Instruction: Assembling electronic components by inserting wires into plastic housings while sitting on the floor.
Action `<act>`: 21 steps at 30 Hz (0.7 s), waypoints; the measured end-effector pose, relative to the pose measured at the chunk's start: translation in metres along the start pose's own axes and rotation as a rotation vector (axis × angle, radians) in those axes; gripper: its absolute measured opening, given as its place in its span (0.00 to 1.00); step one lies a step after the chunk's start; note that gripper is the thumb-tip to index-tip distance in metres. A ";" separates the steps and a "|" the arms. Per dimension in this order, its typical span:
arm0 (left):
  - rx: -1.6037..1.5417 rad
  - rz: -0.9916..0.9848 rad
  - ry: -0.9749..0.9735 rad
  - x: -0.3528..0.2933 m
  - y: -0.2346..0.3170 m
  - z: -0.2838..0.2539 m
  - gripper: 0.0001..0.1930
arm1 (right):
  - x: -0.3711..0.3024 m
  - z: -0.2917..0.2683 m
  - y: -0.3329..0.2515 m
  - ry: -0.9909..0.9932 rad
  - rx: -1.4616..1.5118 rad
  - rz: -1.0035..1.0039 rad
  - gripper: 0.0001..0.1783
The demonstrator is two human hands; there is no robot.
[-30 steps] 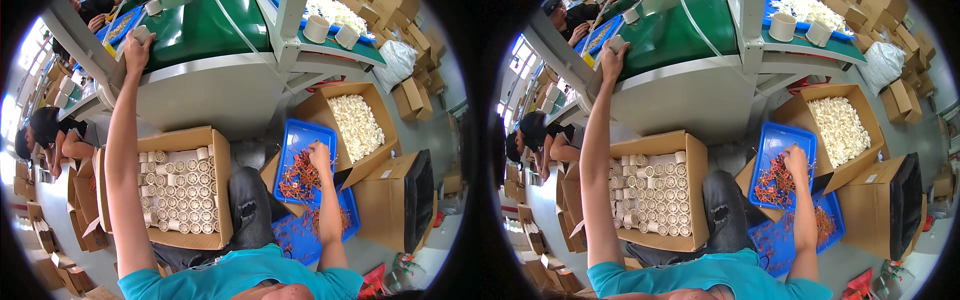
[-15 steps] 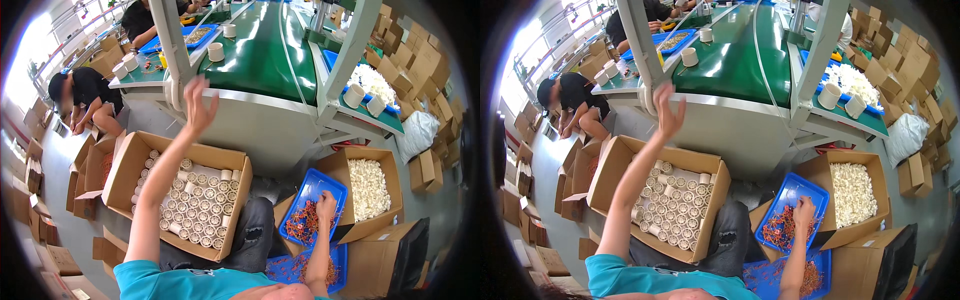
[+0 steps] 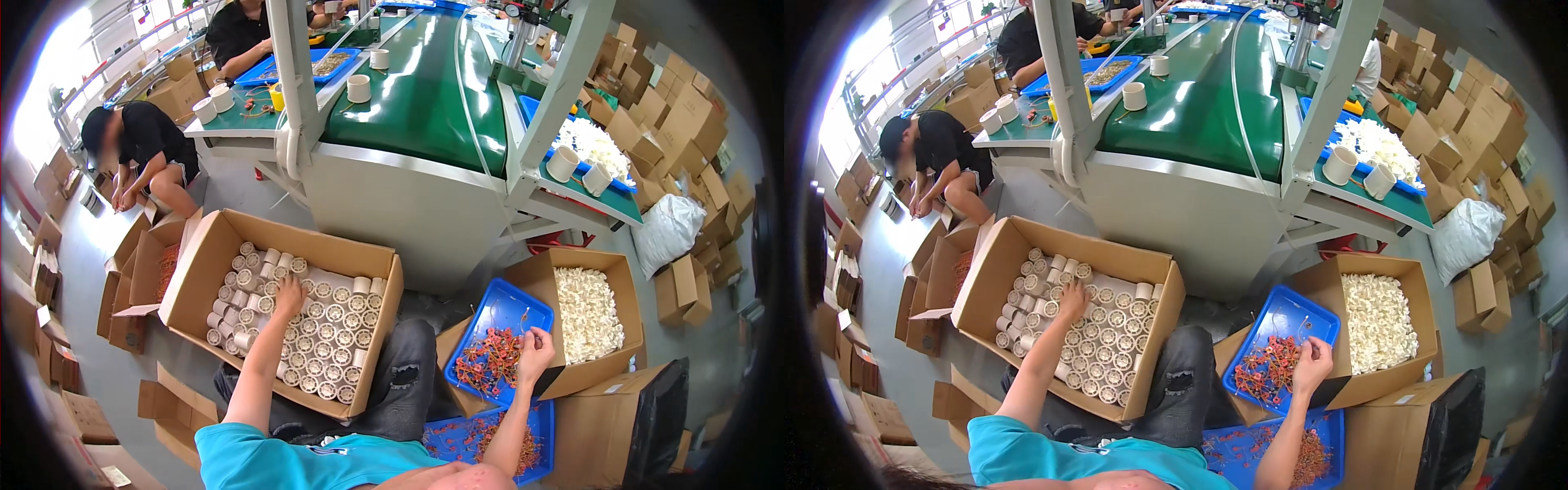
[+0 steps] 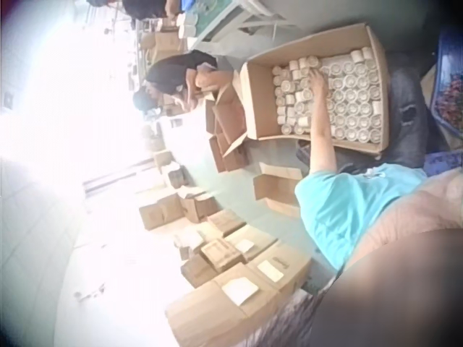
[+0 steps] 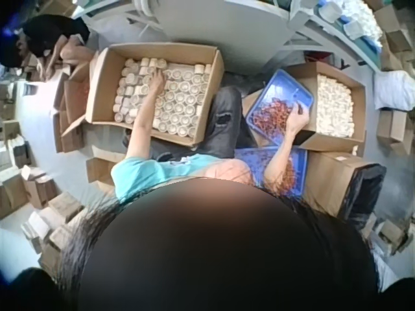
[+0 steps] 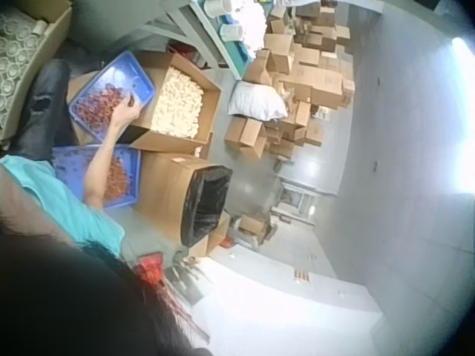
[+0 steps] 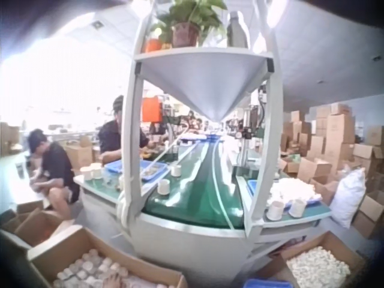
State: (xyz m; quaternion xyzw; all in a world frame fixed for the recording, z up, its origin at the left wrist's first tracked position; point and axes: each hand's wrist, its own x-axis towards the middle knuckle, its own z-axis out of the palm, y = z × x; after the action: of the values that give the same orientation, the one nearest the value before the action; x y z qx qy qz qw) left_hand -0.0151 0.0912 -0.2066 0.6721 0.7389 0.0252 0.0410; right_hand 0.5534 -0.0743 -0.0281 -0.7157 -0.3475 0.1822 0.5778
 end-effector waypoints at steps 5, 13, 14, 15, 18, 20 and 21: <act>-0.005 0.072 -0.024 0.003 -0.002 -0.008 0.20 | -0.021 0.011 0.007 -0.083 0.081 0.016 0.11; 0.057 0.030 -0.167 0.024 0.013 -0.020 0.22 | -0.039 0.032 0.011 -0.221 0.088 0.070 0.14; 0.008 0.035 -0.170 0.026 0.013 -0.019 0.24 | -0.042 0.035 0.007 -0.210 0.070 0.030 0.13; -0.041 0.041 -0.173 0.028 0.014 -0.018 0.25 | -0.043 0.036 0.004 -0.208 0.070 0.031 0.13; -0.027 0.013 -0.318 0.030 0.025 -0.007 0.29 | -0.045 0.036 0.001 -0.227 0.025 0.020 0.13; -0.022 0.011 -0.344 0.037 0.028 -0.005 0.30 | -0.046 0.035 0.002 -0.219 -0.015 -0.037 0.13; -0.017 0.009 -0.371 0.040 0.030 -0.004 0.31 | -0.047 0.035 0.003 -0.219 -0.018 -0.039 0.13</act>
State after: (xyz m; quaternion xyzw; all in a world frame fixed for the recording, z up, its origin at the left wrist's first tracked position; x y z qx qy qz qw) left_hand 0.0104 0.1343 -0.2010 0.6681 0.7154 -0.0928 0.1823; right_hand 0.4987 -0.0837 -0.0471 -0.6897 -0.4242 0.2449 0.5332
